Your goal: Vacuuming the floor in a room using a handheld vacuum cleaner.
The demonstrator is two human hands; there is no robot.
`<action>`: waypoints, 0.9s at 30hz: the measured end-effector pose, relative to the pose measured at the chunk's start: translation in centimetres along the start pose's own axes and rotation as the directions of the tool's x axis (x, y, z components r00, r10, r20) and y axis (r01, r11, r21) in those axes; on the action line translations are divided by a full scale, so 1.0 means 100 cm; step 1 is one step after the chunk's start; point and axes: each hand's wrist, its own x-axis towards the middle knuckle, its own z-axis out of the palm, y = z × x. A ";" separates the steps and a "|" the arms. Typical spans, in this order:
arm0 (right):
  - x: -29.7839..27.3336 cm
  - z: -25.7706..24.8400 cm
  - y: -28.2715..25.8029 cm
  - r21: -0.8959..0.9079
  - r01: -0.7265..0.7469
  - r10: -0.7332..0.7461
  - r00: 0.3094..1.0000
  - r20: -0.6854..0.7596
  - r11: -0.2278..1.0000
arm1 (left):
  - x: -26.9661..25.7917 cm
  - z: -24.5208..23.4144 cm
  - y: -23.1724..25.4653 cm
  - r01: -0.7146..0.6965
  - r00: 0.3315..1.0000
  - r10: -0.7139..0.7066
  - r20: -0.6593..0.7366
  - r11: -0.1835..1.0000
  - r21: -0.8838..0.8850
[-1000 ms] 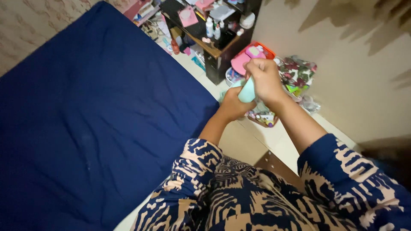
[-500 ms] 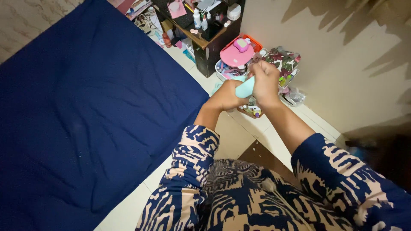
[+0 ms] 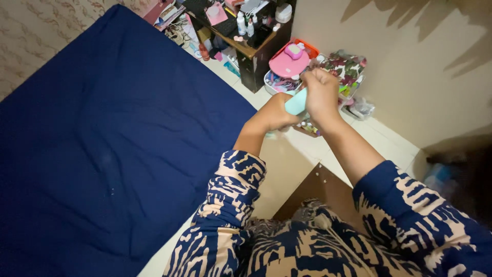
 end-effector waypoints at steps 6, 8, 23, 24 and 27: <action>-0.032 0.041 -0.020 -0.091 -0.058 0.060 0.998 0.014 0.994 | -0.038 -0.023 -0.019 -0.052 0.999 0.052 0.005 0.999 0.009; -0.040 0.047 -0.019 -0.075 -0.076 0.078 0.997 0.022 0.994 | -0.047 -0.024 -0.028 -0.042 0.999 0.042 -0.002 0.999 0.019; -0.162 0.067 -0.067 -0.338 -0.017 0.158 0.905 0.395 0.941 | -0.192 0.048 -0.050 -0.167 0.879 0.146 -0.453 0.986 -0.005; -0.170 0.067 -0.067 -0.324 -0.026 0.172 0.886 0.431 0.946 | -0.201 0.054 -0.051 -0.178 0.860 0.149 -0.488 0.984 -0.013; -0.202 0.057 -0.075 -0.314 -0.033 0.168 0.894 0.415 0.949 | -0.223 0.076 -0.055 -0.199 0.845 0.180 -0.504 0.980 0.017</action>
